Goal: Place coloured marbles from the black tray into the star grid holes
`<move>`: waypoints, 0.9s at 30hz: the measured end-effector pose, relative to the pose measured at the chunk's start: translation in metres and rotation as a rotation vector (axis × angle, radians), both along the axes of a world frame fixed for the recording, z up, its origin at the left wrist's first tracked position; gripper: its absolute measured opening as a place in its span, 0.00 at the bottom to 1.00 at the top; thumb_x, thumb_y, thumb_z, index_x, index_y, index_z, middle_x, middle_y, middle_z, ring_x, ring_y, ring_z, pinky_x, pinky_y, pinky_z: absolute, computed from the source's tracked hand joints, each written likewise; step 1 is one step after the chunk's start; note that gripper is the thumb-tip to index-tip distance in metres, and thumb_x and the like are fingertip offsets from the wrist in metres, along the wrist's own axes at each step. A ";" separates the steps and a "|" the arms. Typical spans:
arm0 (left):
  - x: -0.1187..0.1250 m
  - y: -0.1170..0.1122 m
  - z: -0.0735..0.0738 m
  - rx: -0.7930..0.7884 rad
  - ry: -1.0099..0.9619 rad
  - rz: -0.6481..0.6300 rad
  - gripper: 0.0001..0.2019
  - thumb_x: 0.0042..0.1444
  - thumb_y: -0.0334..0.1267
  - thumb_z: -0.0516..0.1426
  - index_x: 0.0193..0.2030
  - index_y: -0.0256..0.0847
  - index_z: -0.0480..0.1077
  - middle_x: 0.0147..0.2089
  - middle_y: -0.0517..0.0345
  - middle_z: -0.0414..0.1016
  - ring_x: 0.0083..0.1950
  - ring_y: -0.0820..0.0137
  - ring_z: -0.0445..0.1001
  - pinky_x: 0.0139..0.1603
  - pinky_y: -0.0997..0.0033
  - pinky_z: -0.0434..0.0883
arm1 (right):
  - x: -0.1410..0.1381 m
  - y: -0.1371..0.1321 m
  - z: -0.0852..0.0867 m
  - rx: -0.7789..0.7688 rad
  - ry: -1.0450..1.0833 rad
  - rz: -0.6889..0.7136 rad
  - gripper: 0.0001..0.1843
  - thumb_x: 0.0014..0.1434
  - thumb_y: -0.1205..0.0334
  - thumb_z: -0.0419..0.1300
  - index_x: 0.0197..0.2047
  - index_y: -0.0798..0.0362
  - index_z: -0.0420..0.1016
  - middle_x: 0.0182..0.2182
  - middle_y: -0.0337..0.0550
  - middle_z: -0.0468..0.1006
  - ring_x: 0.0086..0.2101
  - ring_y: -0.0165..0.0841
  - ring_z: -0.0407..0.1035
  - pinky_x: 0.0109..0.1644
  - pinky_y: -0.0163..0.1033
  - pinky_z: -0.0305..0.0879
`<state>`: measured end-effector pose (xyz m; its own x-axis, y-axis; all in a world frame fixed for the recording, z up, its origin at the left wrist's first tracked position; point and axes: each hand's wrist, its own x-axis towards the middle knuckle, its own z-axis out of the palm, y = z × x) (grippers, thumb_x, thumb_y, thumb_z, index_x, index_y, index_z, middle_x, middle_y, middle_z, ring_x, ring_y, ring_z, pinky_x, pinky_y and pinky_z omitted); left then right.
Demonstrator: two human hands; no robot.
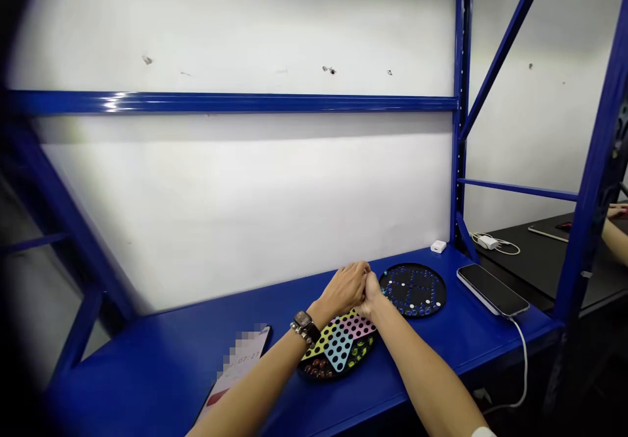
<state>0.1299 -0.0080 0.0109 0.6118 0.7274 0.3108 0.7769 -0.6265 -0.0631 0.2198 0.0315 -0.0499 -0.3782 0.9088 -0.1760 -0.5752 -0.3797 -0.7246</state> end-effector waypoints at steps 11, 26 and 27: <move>-0.066 -0.033 -0.005 0.031 -0.415 0.052 0.11 0.70 0.43 0.47 0.52 0.45 0.65 0.54 0.52 0.71 0.51 0.60 0.73 0.53 0.56 0.69 | 0.065 -0.001 0.008 0.527 -0.888 -0.352 0.28 0.60 0.49 0.59 0.16 0.50 0.50 0.14 0.32 0.52 0.18 0.25 0.45 0.23 0.34 0.40; -0.093 -0.047 -0.017 -0.002 -0.509 0.166 0.14 0.69 0.46 0.45 0.47 0.45 0.69 0.51 0.53 0.74 0.50 0.61 0.75 0.51 0.59 0.71 | 0.190 -0.019 -0.022 0.896 -1.898 -0.172 0.22 0.67 0.54 0.51 0.21 0.50 0.59 0.26 0.42 0.72 0.29 0.35 0.66 0.33 0.39 0.52; -0.095 -0.047 -0.018 -0.001 -0.513 0.168 0.14 0.69 0.46 0.45 0.47 0.45 0.69 0.51 0.53 0.74 0.50 0.61 0.75 0.51 0.59 0.71 | 0.194 -0.022 -0.022 0.926 -1.896 -0.191 0.22 0.67 0.53 0.51 0.22 0.50 0.60 0.27 0.42 0.73 0.31 0.36 0.66 0.34 0.39 0.53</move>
